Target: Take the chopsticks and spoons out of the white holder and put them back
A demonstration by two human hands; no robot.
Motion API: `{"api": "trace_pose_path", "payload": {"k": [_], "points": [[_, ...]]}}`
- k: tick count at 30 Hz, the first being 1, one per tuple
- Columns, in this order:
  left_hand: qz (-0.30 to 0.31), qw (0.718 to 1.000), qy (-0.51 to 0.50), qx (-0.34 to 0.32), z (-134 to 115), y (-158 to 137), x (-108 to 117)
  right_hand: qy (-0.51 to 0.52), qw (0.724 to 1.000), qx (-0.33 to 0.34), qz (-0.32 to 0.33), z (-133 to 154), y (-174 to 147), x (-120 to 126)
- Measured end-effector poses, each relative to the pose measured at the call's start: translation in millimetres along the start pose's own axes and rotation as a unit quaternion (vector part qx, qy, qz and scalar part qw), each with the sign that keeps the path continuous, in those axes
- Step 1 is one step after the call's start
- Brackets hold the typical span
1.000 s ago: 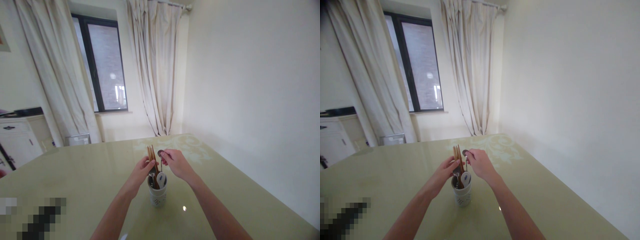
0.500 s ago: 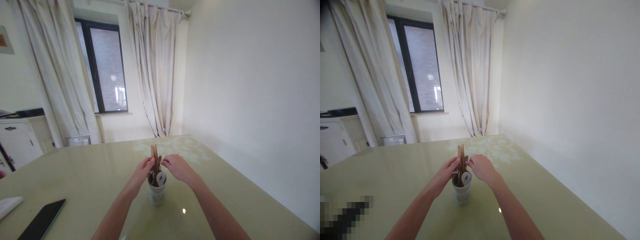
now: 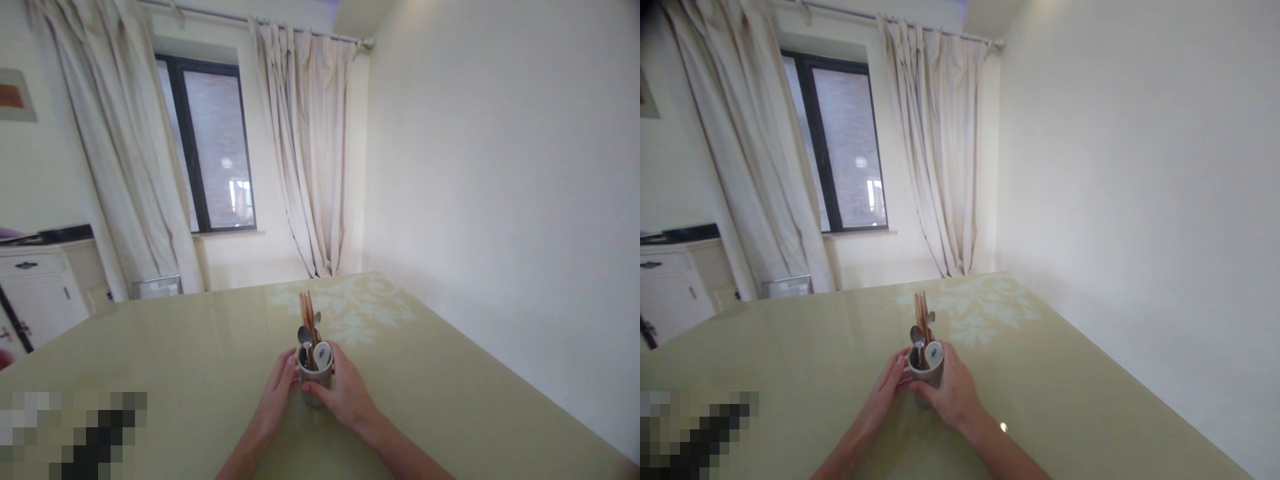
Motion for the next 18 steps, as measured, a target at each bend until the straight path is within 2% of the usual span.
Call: {"api": "trace_pose_path", "payload": {"k": [3,7,18], "points": [[-0.023,1.0,0.005,-0.007,2.4,1.8,5.2,0.001,1.0,-0.008,-0.001,1.4,2.7,-1.5],[-0.063,0.998,0.007,-0.006,5.1,4.5,16.4,-0.023,0.999,-0.031,-0.015,-11.3,5.1,11.5],[-0.102,0.991,0.067,-0.064,10.0,-1.1,17.5,-0.142,0.976,-0.107,-0.122,-79.2,9.5,84.5]]}}
Point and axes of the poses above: each hand's wrist, its own y-axis towards the middle knuckle, its own x-axis out of the back of the hand, z = x × y, the point moved 1 cm from there along y, towards the middle knuckle, and after that the axes turned 15 degrees about x, right-handed, at the moved point
